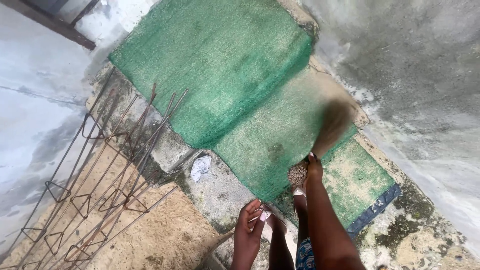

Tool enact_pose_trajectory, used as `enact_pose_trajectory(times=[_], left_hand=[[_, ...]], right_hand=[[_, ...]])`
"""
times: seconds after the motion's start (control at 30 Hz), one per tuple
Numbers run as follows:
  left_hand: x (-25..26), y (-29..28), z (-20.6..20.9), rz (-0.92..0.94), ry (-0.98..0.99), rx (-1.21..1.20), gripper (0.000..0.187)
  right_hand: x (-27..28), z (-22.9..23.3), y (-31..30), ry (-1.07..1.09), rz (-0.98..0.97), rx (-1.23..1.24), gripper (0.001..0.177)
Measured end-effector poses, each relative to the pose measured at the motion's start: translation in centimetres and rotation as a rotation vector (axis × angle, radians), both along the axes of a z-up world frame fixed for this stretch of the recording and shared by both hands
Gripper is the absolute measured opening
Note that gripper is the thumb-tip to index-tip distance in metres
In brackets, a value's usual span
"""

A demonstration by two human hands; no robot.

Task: Sweeping the stairs and outdoor entryway with a broom.

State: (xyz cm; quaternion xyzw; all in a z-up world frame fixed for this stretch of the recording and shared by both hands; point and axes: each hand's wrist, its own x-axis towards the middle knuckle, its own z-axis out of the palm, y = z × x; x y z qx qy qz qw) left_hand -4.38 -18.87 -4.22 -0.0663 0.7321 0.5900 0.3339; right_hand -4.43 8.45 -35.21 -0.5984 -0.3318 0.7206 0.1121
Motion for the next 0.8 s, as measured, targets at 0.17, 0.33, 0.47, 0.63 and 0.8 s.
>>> enact_pose_trajectory(times=[0.17,0.33,0.47,0.63,0.8], left_hand=[[-2.0,2.7,1.4,-0.025,-0.05,-0.062,0.05],[-3.1,4.8,2.5,-0.056,-0.098,-0.117,0.048],[-2.7,5.2,2.2,-0.073,-0.083,-0.143,0.049],[-1.7,4.9,0.2,-0.097,-0.093,-0.137,0.051],[-2.6,6.3,1.6,-0.06,-0.06,-0.113,0.049]], right_hand=[[-3.4,14.6,-3.6,0.025,-0.234,-0.117,0.056],[-2.7,-1.6,1.7,0.066,0.49,0.148,0.07],[-1.5,2.4,2.2,0.016,0.272,0.057,0.059],[-4.5,15.8,-1.3,0.136,-0.291,-0.26,0.06],[-6.3,3.7,3.0,0.148,0.496,0.226,0.059]])
